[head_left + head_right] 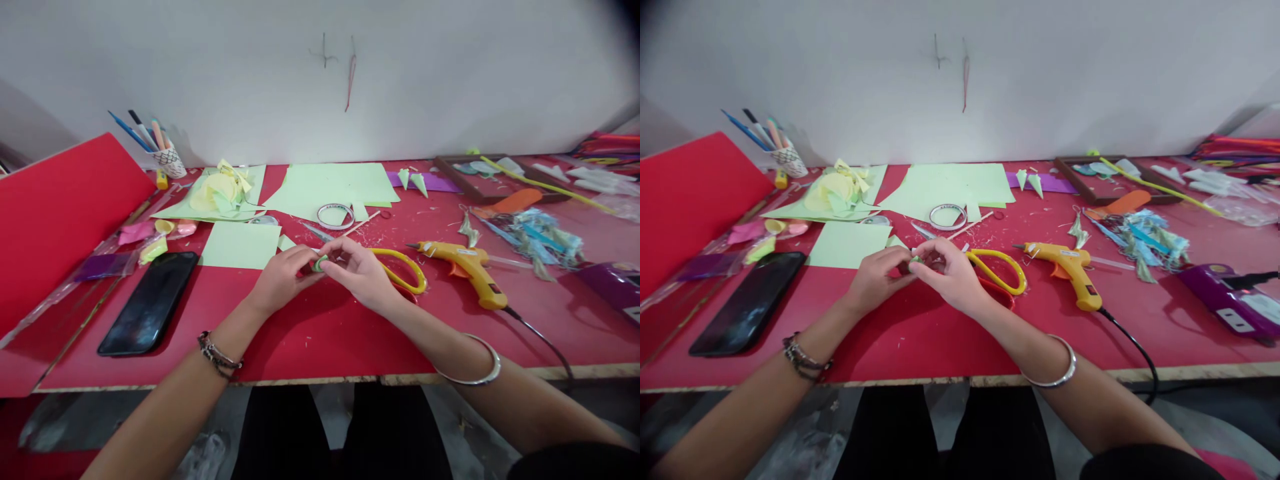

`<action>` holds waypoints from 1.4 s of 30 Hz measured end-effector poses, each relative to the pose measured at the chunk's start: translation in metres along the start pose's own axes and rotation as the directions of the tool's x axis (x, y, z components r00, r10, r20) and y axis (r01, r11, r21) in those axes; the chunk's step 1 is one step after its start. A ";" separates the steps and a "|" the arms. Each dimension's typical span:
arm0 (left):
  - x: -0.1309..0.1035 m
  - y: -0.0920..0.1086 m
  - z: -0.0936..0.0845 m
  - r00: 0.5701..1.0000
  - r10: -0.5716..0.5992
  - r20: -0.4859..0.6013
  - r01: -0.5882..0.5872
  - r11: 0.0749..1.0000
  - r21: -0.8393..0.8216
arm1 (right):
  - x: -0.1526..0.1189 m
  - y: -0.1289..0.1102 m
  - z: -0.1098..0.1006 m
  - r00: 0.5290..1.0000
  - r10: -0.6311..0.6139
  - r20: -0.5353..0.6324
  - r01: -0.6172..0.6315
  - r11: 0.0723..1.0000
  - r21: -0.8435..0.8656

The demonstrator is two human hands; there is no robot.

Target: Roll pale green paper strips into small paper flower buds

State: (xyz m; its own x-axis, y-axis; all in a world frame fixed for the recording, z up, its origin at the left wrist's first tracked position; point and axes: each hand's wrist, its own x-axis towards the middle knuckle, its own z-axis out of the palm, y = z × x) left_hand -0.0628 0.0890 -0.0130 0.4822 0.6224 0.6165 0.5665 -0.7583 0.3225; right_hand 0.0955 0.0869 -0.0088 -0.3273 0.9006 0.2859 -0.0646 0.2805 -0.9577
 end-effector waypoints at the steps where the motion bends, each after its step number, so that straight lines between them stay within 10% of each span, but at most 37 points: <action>1: 0.000 0.000 0.000 1.000 0.006 -0.003 -0.006 1.000 0.024 | 0.000 0.000 0.000 1.000 -0.002 -0.006 0.002 1.000 -0.009; 42: -0.003 0.007 0.002 1.000 0.012 0.023 -0.018 0.958 0.286 | -0.004 -0.004 0.006 0.994 -0.089 -0.071 0.069 0.968 -0.243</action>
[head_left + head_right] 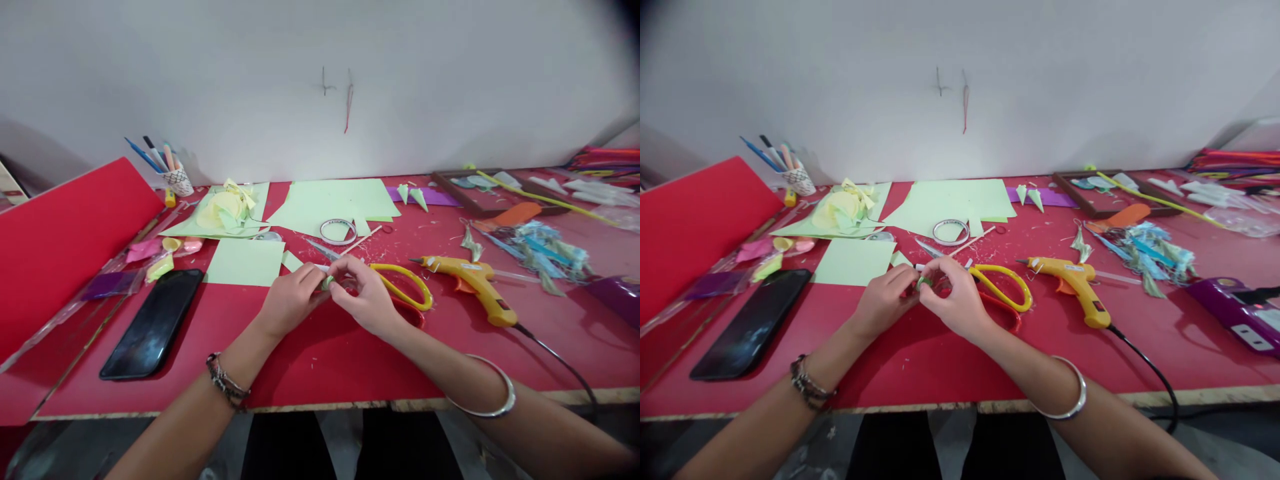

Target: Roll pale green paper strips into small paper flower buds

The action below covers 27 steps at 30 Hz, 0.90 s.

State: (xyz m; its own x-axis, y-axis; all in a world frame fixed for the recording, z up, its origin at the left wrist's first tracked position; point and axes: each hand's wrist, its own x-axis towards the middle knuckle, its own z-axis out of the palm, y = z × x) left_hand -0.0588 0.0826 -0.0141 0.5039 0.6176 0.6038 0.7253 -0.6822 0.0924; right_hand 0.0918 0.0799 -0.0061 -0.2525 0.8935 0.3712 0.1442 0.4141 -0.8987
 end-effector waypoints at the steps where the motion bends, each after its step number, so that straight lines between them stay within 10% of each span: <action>1: 0.000 0.000 0.000 1.000 -0.001 0.001 0.001 1.000 0.009 | 0.000 0.000 0.000 1.000 0.001 -0.002 -0.001 1.000 -0.007; 27: 0.002 -0.003 0.001 0.999 -0.052 0.015 0.054 0.983 -0.176 | 0.005 0.006 -0.003 0.988 0.095 0.124 -0.128 0.949 0.289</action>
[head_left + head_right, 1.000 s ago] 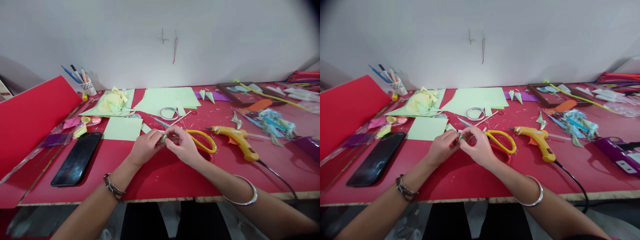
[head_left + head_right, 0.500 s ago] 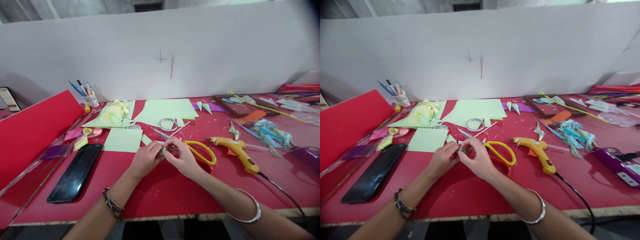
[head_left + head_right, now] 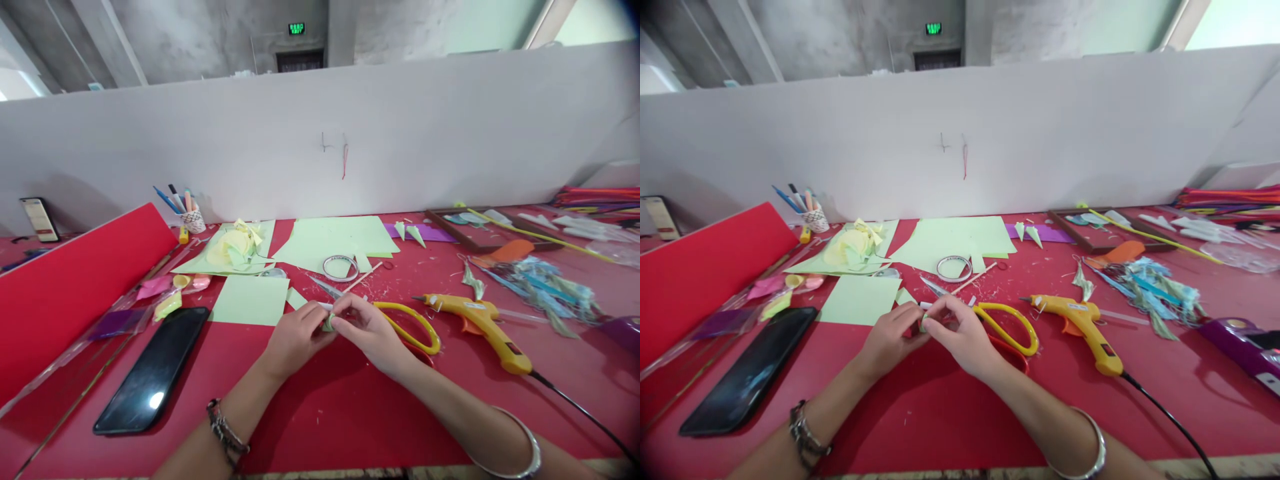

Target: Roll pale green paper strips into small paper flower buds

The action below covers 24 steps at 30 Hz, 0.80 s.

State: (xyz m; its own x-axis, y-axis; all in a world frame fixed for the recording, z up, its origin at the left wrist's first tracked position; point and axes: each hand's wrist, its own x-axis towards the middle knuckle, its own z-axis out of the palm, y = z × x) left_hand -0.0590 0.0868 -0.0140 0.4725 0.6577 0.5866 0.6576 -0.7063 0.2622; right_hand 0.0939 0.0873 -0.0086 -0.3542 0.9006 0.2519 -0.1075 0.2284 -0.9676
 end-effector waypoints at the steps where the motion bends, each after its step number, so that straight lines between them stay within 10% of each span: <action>1: 0.000 0.000 0.000 1.000 0.001 -0.001 -0.001 1.000 -0.009 | 0.000 -0.001 0.000 1.000 0.012 0.008 -0.012 1.000 0.014; 24: 0.000 -0.001 -0.002 0.998 -0.037 0.049 0.038 0.999 -0.030 | 0.001 -0.002 -0.002 0.999 0.034 0.017 -0.033 0.996 -0.080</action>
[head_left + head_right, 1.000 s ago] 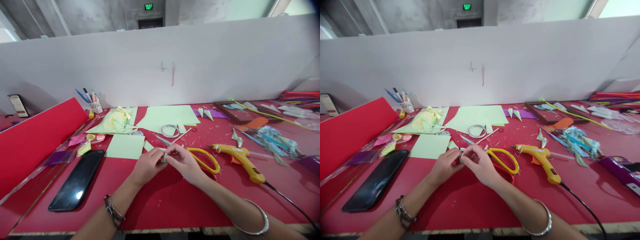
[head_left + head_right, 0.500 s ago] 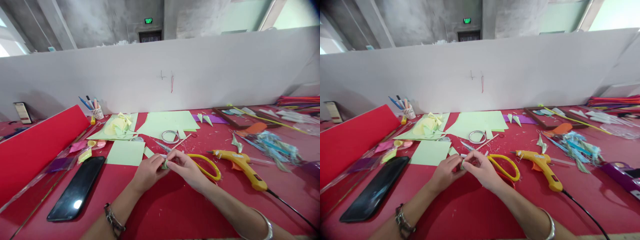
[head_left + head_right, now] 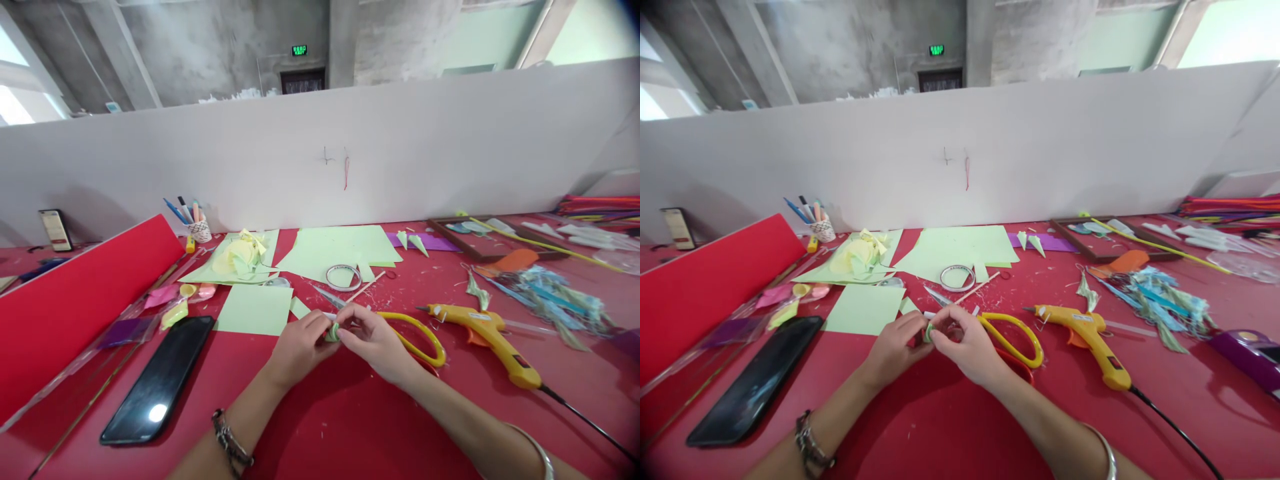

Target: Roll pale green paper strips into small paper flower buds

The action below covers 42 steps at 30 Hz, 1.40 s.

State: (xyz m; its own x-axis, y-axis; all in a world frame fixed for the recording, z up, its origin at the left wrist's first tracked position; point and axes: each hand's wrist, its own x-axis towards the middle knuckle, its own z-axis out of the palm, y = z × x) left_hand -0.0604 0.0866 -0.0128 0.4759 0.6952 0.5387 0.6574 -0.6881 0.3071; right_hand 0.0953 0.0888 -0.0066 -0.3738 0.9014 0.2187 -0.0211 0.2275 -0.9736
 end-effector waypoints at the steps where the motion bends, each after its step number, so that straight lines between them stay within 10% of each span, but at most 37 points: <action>1: 0.000 0.001 0.000 1.000 0.004 -0.007 -0.004 1.000 0.012 | 0.000 -0.001 0.000 1.000 -0.005 -0.016 0.004 0.999 -0.032; 30: 0.000 0.001 0.001 0.998 0.042 -0.051 -0.037 0.995 0.094 | 0.000 0.002 0.001 0.999 -0.049 0.002 0.049 0.999 -0.012; 42: -0.002 0.000 0.004 0.997 0.075 -0.028 -0.070 0.989 0.131 | -0.004 -0.006 0.005 0.983 -0.157 -0.092 0.124 0.946 -0.299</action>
State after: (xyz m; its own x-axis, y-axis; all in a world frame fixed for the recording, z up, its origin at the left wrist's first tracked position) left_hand -0.0596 0.0861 -0.0169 0.5071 0.6356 0.5821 0.6931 -0.7022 0.1630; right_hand 0.0921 0.0819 -0.0024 -0.2792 0.8843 0.3743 0.2111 0.4368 -0.8744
